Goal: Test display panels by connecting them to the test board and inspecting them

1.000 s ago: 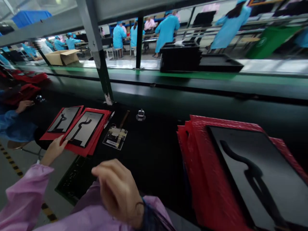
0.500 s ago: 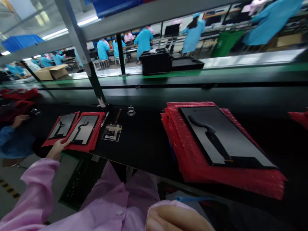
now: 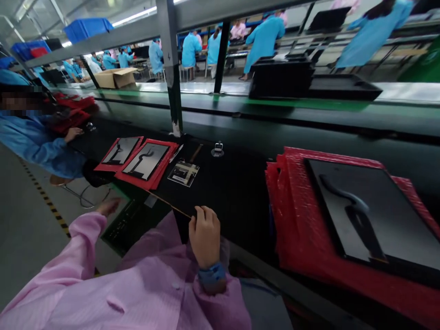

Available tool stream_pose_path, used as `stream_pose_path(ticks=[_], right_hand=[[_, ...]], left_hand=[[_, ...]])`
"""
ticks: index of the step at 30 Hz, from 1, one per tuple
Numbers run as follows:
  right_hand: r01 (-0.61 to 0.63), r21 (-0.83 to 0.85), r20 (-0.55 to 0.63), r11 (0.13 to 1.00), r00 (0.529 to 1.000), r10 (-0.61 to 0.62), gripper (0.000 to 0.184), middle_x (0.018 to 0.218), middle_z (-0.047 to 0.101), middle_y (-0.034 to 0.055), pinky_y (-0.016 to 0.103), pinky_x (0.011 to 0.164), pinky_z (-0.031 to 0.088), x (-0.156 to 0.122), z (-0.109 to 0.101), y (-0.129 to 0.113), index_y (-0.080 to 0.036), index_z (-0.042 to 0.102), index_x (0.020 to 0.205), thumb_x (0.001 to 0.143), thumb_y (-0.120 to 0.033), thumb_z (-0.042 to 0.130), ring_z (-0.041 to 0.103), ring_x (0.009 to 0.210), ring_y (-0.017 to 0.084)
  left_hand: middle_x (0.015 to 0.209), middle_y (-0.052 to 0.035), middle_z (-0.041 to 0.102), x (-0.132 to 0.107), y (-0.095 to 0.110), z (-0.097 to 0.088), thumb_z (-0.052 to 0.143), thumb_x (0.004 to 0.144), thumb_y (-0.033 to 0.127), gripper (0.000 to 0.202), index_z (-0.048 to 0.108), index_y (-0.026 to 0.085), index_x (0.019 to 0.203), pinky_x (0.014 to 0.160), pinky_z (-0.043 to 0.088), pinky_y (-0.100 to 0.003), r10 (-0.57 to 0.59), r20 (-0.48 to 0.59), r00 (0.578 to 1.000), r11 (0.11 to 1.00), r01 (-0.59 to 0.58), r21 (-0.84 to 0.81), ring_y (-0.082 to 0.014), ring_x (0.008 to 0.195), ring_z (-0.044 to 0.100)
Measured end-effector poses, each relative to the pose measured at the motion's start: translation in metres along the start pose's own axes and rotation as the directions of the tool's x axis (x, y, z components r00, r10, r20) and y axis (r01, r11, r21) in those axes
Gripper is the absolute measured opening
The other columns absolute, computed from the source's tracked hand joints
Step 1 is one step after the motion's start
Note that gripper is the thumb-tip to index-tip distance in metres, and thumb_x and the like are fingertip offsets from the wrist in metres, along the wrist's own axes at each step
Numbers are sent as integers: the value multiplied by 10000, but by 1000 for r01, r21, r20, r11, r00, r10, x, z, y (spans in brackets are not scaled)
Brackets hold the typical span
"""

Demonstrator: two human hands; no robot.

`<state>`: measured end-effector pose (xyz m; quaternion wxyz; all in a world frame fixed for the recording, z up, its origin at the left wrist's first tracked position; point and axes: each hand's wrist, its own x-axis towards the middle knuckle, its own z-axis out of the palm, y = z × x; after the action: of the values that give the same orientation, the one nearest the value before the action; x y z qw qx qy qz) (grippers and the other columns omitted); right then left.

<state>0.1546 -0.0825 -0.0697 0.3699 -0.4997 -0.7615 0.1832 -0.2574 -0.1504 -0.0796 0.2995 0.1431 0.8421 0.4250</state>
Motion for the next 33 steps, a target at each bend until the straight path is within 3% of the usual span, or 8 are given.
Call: stream_pose_path(ticks=[4, 9, 12, 14, 19, 24, 28, 33], right_hand=[[8, -49, 6, 999, 1000, -8, 355, 1254, 628, 176, 559, 1075, 465, -15, 15, 27, -175, 669, 1187, 925, -257, 444, 531, 1249, 336], [-87, 180, 100, 980, 993, 69, 306, 1198, 664, 162, 603, 1106, 412, 0, 15, -1, -190, 705, 1082, 899, -282, 478, 541, 1197, 341], [-284, 530, 330, 799, 937, 114, 276, 1161, 684, 136, 595, 1154, 389, 21, 29, -32, -206, 704, 1048, 819, -286, 572, 562, 1185, 325], [-402, 629, 440, 666, 890, 121, 354, 1228, 670, 128, 534, 1120, 459, 37, 46, -51, -212, 682, 1112, 769, -282, 627, 590, 1181, 299], [-613, 670, 590, 417, 782, 202, 541, 1321, 635, 118, 370, 904, 599, 78, 91, -75, -229, 537, 1267, 741, -270, 652, 675, 1086, 211], [-778, 608, 760, 160, 628, 167, 231, 921, 712, 31, 293, 747, 614, 114, 105, -82, -220, 561, 987, 811, -326, 668, 726, 794, 149], [-840, 534, 827, 97, 543, 149, 291, 722, 673, 17, 233, 601, 564, 132, 108, -88, -186, 572, 818, 816, -410, 757, 681, 643, 129], [-851, 508, 822, 136, 525, 218, 335, 546, 579, -18, 171, 455, 456, 140, 114, -91, -169, 547, 718, 816, -385, 783, 559, 478, 82]], left_hand=[[1131, -83, 679, -15, -9, 13, 651, 996, 382, 319, 642, 138, 1201, 823, 611, -375, -102, 109, 989, 991, 110, -77, -188, 943, 684], [810, -33, 677, -6, 38, 39, 505, 1044, 499, 368, 632, 154, 1045, 674, 567, -257, 72, 58, 996, 956, -52, -288, -142, 692, 684], [730, -20, 650, 2, 59, 51, 549, 1028, 486, 345, 625, 152, 990, 629, 540, -256, 123, -18, 992, 944, -123, -308, -148, 633, 658], [691, 4, 618, 5, 63, 54, 620, 1006, 419, 287, 627, 138, 944, 593, 515, -255, 115, -65, 991, 950, -129, -285, -134, 582, 610], [943, -26, 668, 8, 57, 53, 658, 997, 346, 233, 653, 124, 1068, 669, 576, -271, 84, -100, 991, 956, -108, -274, -124, 750, 643], [1124, -77, 673, 7, 52, 53, 657, 995, 352, 296, 638, 139, 1201, 785, 614, -345, 41, -65, 997, 931, -62, -360, -176, 921, 679], [1175, -89, 665, 7, 54, 55, 658, 994, 358, 324, 630, 144, 1235, 825, 615, -373, 21, -30, 999, 897, -32, -440, -194, 974, 680], [1231, -101, 652, 1, 54, 51, 656, 993, 370, 354, 620, 151, 1269, 874, 609, -408, 26, 43, 999, 847, 1, -532, -215, 1035, 674]])
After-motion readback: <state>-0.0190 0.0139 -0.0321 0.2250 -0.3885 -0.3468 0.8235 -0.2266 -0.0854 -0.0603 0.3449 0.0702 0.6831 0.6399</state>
